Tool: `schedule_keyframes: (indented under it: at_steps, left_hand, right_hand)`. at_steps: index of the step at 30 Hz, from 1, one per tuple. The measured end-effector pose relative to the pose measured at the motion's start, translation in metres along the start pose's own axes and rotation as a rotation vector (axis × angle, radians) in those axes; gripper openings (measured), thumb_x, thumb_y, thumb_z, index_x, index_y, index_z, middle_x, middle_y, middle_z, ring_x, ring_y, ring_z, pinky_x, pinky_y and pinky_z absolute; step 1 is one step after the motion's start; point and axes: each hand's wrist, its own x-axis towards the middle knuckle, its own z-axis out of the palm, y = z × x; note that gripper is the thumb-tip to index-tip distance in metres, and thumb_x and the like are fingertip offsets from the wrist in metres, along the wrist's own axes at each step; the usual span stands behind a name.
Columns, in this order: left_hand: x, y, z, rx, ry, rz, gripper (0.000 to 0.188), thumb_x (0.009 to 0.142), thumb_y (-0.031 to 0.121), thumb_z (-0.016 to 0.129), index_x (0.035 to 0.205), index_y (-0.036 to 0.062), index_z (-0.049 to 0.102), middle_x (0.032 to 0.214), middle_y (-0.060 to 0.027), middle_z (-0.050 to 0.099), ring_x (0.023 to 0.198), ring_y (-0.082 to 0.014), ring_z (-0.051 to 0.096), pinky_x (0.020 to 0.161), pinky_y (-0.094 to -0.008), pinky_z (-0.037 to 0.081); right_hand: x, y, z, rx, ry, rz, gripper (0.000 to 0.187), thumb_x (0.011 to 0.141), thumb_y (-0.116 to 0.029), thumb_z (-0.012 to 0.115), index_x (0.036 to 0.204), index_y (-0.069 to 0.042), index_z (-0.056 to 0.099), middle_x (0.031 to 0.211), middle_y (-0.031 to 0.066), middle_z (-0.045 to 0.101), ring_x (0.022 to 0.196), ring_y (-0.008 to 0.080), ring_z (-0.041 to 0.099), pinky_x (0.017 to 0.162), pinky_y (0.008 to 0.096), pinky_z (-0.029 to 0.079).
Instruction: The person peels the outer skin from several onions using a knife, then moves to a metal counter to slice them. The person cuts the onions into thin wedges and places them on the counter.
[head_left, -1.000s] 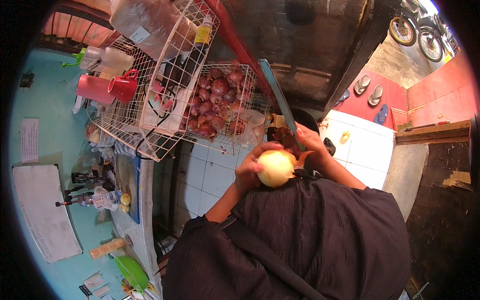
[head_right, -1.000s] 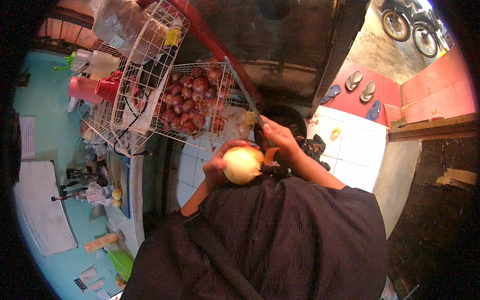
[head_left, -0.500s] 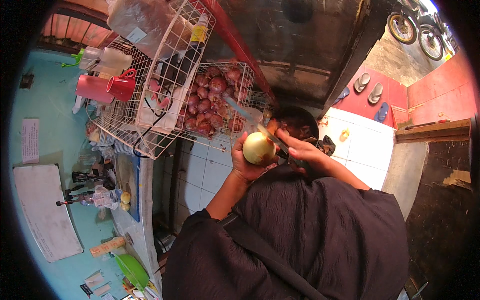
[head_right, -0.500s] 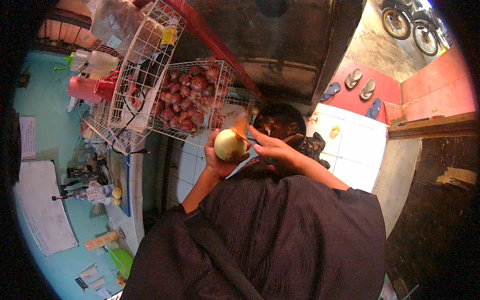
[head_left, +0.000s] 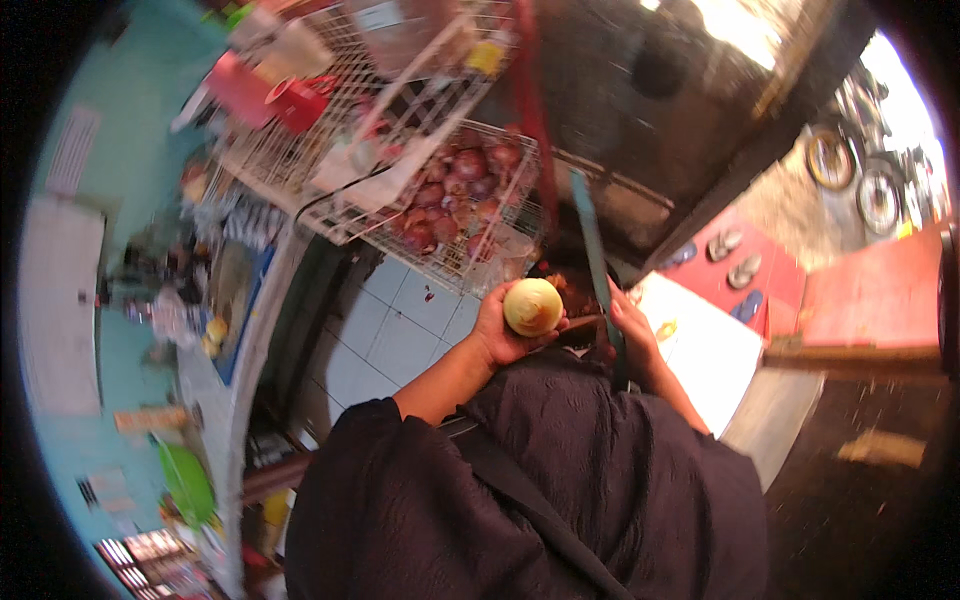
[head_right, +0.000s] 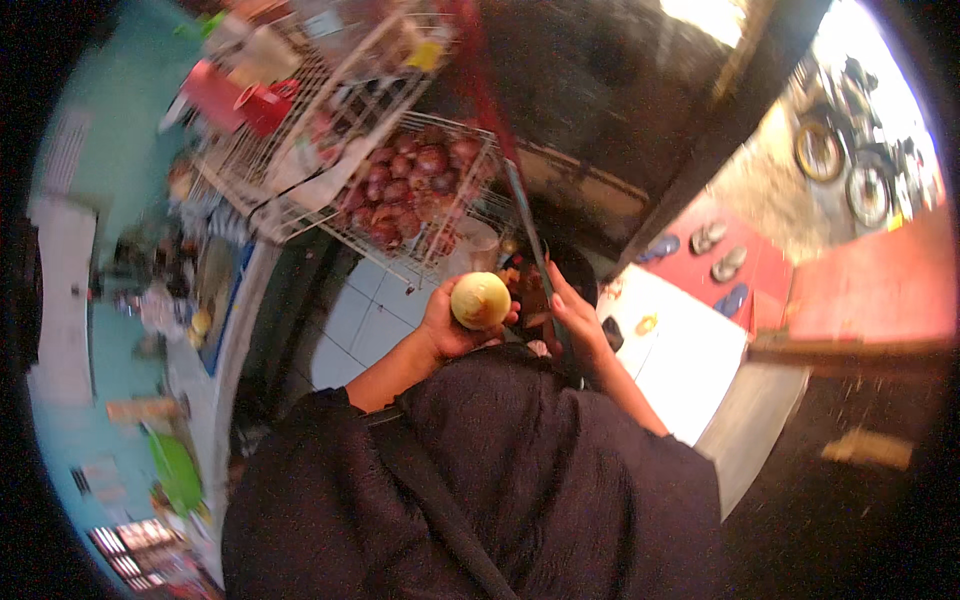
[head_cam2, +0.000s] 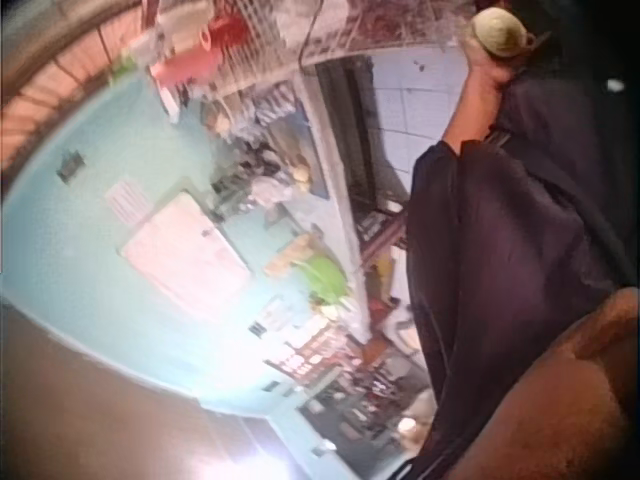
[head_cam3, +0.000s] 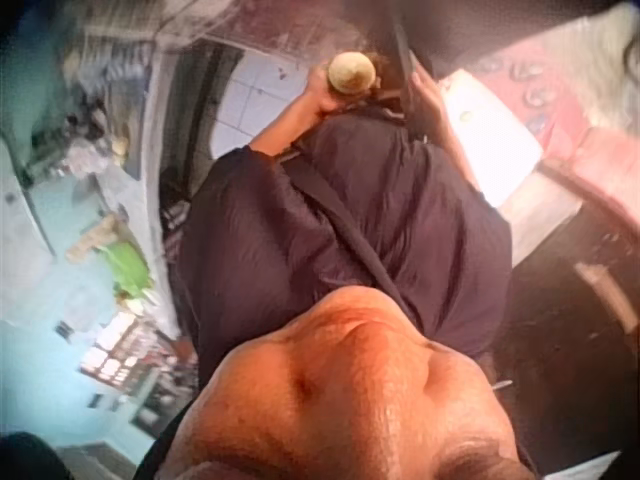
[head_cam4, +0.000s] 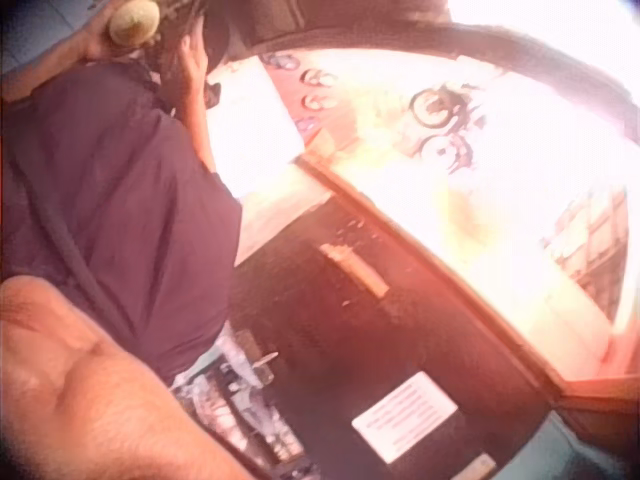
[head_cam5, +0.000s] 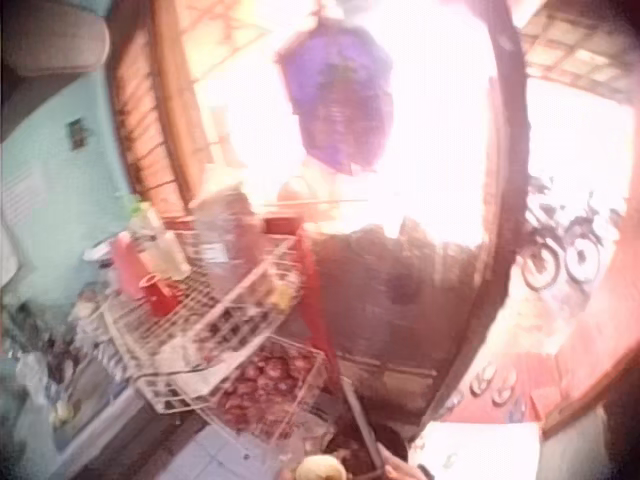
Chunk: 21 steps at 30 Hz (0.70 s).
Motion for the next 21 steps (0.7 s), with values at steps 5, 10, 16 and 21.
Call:
schedule_keyframes:
  at_steps: [5, 10, 16, 21]
  left_hand:
    - [0.012, -0.029, 0.008, 0.175, -0.078, -0.054, 0.052, 0.083, 0.049, 0.042, 0.104, 0.0055, 0.061, 0.101, -0.0199, 0.064, 0.087, -0.0373, 0.063, 0.074, -0.0489, 0.052]
    - [-0.045, -0.051, 0.039, 0.254, -0.022, 0.04, 0.037, 0.08, 0.04, 0.05, 0.09, 0.0067, 0.063, 0.084, -0.0151, 0.065, 0.075, -0.0315, 0.063, 0.073, -0.0469, 0.051]
    - [-0.082, -0.078, -0.043, 0.109, 0.167, 0.112, 0.034, 0.078, 0.041, 0.054, 0.087, 0.01, 0.063, 0.083, -0.0111, 0.066, 0.067, -0.0299, 0.064, 0.063, -0.0449, 0.053]
    - [-0.115, -0.065, -0.094, 0.108, 0.253, 0.263, 0.038, 0.08, 0.044, 0.05, 0.096, 0.0118, 0.061, 0.087, -0.0137, 0.065, 0.073, -0.0311, 0.065, 0.059, -0.0465, 0.053]
  right_hand:
    - [-0.04, 0.016, -0.031, 0.083, -0.119, 0.145, 0.069, 0.083, -0.05, 0.057, 0.129, -0.002, 0.039, 0.073, 0.005, 0.057, 0.044, 0.0093, 0.046, 0.037, 0.0218, 0.034]
    - [-0.036, 0.041, -0.054, -0.206, 0.036, 0.271, 0.063, 0.084, -0.046, 0.058, 0.127, -0.003, 0.043, 0.05, 0.0011, 0.045, 0.036, 0.0117, 0.041, 0.033, 0.0252, 0.031]
    - [-0.036, 0.053, -0.047, -0.507, -0.061, 0.441, 0.061, 0.091, -0.026, 0.055, 0.142, -0.008, 0.028, 0.058, -0.0015, 0.045, 0.038, 0.0072, 0.037, 0.034, 0.0235, 0.03]
    - [-0.019, 0.096, 0.001, -0.775, -0.258, 0.463, 0.068, 0.088, -0.02, 0.058, 0.143, -0.009, 0.021, 0.08, 0.0035, 0.043, 0.059, 0.0108, 0.038, 0.049, 0.0237, 0.032]
